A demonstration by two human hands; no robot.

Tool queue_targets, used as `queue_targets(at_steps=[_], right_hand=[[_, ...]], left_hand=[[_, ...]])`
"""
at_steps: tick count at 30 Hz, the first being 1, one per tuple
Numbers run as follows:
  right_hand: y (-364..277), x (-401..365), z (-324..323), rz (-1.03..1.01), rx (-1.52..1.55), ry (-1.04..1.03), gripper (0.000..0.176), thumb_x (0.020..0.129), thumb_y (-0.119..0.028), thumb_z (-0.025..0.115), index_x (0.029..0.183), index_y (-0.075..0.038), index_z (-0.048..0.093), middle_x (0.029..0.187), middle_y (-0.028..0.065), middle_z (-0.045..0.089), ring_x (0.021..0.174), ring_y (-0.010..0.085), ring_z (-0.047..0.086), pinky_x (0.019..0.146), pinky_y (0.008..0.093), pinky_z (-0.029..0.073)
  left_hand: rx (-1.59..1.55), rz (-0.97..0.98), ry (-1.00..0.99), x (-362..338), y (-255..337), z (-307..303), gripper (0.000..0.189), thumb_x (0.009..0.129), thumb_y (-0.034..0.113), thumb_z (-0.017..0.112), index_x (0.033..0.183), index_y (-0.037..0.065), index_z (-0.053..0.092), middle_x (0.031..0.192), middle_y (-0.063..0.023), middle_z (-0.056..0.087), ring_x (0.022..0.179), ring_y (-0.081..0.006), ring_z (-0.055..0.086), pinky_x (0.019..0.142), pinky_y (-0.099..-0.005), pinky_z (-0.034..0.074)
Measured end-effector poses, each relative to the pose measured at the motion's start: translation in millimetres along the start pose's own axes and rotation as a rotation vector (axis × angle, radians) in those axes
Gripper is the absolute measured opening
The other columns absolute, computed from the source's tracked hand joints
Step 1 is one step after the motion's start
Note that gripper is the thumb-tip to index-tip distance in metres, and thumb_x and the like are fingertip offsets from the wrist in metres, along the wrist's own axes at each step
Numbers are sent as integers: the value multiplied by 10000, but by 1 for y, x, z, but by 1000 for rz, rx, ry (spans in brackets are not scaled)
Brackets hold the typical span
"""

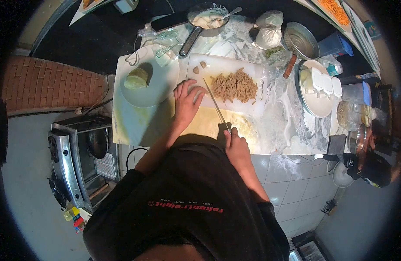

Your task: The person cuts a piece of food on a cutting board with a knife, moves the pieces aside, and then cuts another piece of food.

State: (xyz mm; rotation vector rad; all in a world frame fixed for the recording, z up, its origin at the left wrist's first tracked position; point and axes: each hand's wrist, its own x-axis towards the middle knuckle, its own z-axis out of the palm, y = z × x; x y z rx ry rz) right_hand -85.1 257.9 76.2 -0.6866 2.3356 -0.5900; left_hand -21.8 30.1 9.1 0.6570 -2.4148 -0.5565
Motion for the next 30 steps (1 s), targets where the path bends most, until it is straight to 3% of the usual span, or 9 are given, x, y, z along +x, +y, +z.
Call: queue_targets(at_steps=[15,20,30], right_hand=[[3,3,3,-27,-73,-7,351,1099,-348,449,1093,-6,524,753,337,656,731,556,642,625,622,514],[4,3,2,-16,-73,24,327,1099,-327,456,1110,-5,516,766,337,658,724,551,640,623,617,519],[7,6,8,-75,-103,0,325,1099,-304,459,1120,17,504,808,323,676,734,540,646,628,602,526]], left_hand=[[2,90,38,-14,-1,2,216,894,228,735,1077,122,692,1246,-39,605,1160,-268,545,984,-437,382],[27,198,-9,-23,-3,-3,280,925,244,705,1159,90,708,1286,-26,643,1234,-238,543,1043,-442,373],[58,203,-72,-24,-3,-1,314,937,257,692,1201,88,713,1298,17,660,1278,-212,528,1107,-455,350]])
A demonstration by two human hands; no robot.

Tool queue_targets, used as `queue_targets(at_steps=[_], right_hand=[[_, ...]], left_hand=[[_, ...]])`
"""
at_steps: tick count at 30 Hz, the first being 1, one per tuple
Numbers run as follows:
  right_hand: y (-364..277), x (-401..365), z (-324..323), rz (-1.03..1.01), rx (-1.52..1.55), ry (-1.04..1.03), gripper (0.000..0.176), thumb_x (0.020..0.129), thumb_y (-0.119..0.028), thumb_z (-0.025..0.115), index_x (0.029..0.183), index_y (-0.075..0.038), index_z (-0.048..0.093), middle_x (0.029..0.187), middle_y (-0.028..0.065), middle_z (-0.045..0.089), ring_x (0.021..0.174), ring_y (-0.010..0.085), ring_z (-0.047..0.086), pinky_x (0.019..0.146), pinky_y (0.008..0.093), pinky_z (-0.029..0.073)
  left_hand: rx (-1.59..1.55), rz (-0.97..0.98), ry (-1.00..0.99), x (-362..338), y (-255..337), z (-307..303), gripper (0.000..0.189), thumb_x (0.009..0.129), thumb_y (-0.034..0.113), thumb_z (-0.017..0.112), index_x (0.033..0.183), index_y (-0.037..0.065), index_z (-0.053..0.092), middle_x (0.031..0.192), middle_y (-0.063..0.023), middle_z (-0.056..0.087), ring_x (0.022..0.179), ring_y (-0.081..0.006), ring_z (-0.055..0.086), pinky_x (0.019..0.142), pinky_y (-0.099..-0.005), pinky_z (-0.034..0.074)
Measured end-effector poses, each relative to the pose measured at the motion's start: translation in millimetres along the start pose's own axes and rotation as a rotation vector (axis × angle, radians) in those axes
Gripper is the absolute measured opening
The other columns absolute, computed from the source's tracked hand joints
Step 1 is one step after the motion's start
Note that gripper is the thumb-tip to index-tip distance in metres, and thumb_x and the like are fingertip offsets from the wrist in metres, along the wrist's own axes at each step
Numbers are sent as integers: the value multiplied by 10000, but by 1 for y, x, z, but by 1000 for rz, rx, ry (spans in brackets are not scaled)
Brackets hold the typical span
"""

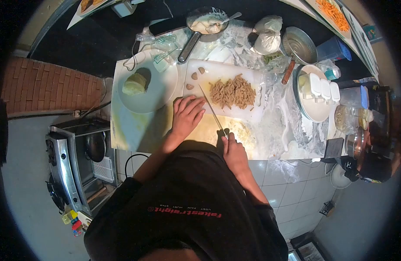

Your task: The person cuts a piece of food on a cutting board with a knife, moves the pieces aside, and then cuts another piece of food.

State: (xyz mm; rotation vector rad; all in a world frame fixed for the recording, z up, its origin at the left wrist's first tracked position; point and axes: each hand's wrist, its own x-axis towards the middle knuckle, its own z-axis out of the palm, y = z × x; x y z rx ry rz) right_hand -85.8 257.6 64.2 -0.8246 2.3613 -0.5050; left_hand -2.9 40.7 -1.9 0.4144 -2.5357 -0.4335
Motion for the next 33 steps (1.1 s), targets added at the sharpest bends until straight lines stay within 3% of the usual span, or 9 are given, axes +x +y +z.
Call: queue_targets(at_steps=[3,6,25,33], right_hand=[[1,0,3,-18,35,56,317,1094,-299,487,1149,9,540,692,330,622,692,545,620,594,594,486],[-5,1,-4,19,0,-36,344,1104,-323,444,1134,16,499,810,329,673,746,542,650,636,607,527],[-13,7,-6,92,-215,26,334,1097,-364,446,1144,-36,487,732,293,680,692,508,678,601,586,554],[-8,4,-5,15,-14,47,324,1100,-317,460,1126,2,515,676,319,631,675,539,637,560,596,506]], left_hand=[[-9,-8,3,1,0,0,315,939,260,692,1202,88,714,1301,18,662,1278,-211,529,1118,-455,345],[-8,-9,-7,0,0,-1,311,946,261,685,1203,88,716,1303,20,662,1276,-211,531,1122,-455,344],[-63,-26,-17,3,-1,-2,316,950,256,674,1213,86,712,1293,1,660,1276,-233,528,1121,-464,347],[-64,0,-10,4,0,-3,313,922,227,712,1196,76,723,1283,-11,666,1255,-246,538,1081,-452,371]])
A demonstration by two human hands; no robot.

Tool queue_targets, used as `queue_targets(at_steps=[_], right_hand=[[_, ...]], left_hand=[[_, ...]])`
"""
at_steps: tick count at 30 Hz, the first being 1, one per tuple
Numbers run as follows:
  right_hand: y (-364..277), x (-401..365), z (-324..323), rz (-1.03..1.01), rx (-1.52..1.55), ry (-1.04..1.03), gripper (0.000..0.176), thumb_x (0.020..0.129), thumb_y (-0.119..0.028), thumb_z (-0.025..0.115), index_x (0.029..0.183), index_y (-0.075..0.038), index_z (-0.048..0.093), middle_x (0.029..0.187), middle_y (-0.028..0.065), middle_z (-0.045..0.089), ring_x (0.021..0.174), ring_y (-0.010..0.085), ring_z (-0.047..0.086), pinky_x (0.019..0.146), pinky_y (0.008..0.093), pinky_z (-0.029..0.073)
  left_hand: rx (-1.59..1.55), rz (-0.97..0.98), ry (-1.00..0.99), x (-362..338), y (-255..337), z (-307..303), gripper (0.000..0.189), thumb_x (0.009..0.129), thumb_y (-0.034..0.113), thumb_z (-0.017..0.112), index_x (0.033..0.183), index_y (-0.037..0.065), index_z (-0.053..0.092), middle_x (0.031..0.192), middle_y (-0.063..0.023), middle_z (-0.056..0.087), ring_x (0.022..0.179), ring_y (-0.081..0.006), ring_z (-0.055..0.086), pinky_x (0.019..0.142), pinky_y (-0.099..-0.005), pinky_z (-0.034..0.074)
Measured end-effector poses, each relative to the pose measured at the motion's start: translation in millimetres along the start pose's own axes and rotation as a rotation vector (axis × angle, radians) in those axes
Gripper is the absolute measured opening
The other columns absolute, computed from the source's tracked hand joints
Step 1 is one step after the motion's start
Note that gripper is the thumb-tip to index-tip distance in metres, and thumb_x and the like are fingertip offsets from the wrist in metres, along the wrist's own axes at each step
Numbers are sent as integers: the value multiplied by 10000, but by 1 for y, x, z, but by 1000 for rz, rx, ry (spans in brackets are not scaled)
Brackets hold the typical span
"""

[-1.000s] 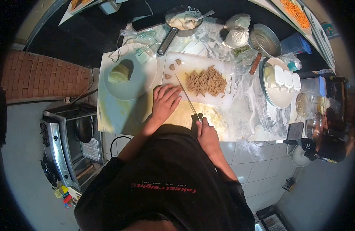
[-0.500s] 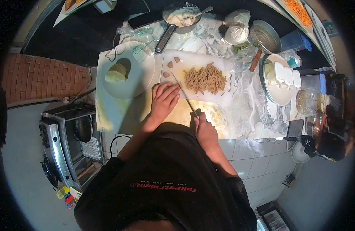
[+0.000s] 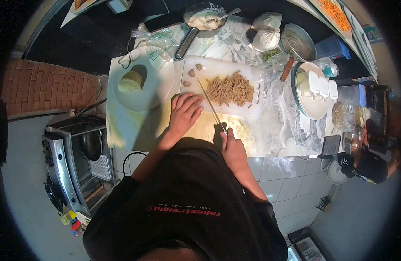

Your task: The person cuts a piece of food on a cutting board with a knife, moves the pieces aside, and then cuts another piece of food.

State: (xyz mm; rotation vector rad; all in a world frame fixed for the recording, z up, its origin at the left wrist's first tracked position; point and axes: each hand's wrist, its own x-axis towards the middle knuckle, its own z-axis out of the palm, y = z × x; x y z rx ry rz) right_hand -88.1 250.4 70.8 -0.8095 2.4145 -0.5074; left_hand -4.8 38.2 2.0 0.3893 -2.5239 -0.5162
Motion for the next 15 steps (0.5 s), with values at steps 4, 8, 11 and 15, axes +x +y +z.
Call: queue_targets(at_steps=[4,8,11,15], right_hand=[[-1,0,3,14,35,-9,327,1100,-311,462,1124,10,524,678,326,626,686,537,636,567,600,497],[0,0,4,9,31,-20,331,1101,-311,462,1118,12,532,701,325,639,690,538,638,586,600,504],[0,0,3,5,29,-34,331,1102,-311,459,1115,12,531,729,324,650,700,539,640,598,602,508],[2,2,1,2,10,-56,331,1104,-316,447,1103,6,522,803,330,669,740,537,647,629,610,515]], left_hand=[[6,2,-2,-1,0,0,332,921,232,711,1212,72,717,1286,-11,664,1266,-245,532,1095,-453,364],[18,15,0,-1,-1,1,346,924,235,708,1229,73,711,1293,-11,661,1275,-240,528,1104,-453,358],[15,15,-3,-1,-1,0,349,923,237,709,1232,74,712,1289,-10,662,1272,-235,532,1105,-454,357],[27,0,-23,-2,-2,2,353,951,285,678,1242,88,713,1308,13,661,1288,-218,520,1137,-456,335]])
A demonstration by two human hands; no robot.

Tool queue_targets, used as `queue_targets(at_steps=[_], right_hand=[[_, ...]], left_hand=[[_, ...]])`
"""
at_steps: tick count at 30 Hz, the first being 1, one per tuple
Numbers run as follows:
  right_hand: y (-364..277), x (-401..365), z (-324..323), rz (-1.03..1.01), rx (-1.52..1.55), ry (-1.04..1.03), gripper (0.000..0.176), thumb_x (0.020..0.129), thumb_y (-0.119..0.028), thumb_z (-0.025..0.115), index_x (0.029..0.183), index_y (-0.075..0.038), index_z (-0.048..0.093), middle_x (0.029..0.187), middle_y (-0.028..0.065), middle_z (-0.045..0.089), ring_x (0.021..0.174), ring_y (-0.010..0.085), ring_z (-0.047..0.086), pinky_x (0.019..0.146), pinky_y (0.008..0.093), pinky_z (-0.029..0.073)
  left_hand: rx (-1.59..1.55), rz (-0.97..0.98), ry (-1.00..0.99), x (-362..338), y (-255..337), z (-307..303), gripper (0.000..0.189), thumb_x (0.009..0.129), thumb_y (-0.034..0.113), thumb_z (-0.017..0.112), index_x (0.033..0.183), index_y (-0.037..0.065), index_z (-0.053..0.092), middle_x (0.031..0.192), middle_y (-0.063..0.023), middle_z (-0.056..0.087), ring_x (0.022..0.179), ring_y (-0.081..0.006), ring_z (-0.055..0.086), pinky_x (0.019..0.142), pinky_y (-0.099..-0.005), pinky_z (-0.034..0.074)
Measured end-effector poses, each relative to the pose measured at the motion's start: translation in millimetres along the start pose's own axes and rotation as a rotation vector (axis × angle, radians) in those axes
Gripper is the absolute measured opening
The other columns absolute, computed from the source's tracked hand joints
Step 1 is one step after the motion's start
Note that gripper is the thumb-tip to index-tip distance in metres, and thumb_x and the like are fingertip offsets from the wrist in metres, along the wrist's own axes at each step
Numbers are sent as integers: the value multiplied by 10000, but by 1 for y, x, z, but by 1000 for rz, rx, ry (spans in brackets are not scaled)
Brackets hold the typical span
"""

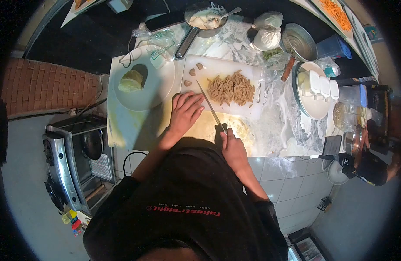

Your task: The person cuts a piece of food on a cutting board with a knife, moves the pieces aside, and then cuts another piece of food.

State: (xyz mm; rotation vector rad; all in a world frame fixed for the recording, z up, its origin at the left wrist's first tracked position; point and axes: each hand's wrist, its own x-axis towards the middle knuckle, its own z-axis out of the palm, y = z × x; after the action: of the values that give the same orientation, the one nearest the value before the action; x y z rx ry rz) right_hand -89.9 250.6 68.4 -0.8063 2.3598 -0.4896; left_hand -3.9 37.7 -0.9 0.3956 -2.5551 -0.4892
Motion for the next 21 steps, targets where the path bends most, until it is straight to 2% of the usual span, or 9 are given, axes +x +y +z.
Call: queue_targets(at_steps=[4,13,16,18,19,21], right_hand=[[0,4,-10,8,23,-52,335,1106,-323,436,1091,3,514,846,335,674,767,535,652,650,611,520],[17,19,-9,-49,128,-80,411,1107,-365,420,1191,11,563,853,324,684,825,527,663,721,579,539],[8,17,-6,-64,69,-21,401,1103,-374,426,1182,-4,558,828,304,690,784,516,672,682,575,547],[5,15,0,-14,-116,25,374,1096,-378,441,1175,-29,549,786,283,691,734,493,684,629,566,556],[5,14,3,-17,-116,24,374,1096,-378,441,1175,-29,549,786,283,691,734,493,684,629,566,556],[7,11,4,-39,-236,133,345,1091,-377,455,1155,-48,538,738,260,689,675,475,686,577,560,556]], left_hand=[[-20,-7,4,0,0,0,347,950,279,680,1234,84,719,1304,20,668,1285,-207,523,1138,-454,331],[-17,-4,6,1,0,-1,344,949,273,680,1235,88,724,1315,33,670,1285,-190,527,1142,-439,317],[-8,-4,7,1,0,-1,351,951,278,675,1242,87,719,1313,30,669,1289,-191,522,1141,-442,317],[4,-7,8,0,0,-2,355,953,281,672,1246,85,716,1309,27,668,1291,-193,520,1142,-445,317],[12,-4,-1,0,1,-2,360,954,283,670,1250,83,712,1312,22,661,1295,-199,515,1143,-449,315],[17,0,-5,-1,3,-2,364,955,285,668,1254,81,708,1314,17,654,1299,-205,510,1145,-453,314]])
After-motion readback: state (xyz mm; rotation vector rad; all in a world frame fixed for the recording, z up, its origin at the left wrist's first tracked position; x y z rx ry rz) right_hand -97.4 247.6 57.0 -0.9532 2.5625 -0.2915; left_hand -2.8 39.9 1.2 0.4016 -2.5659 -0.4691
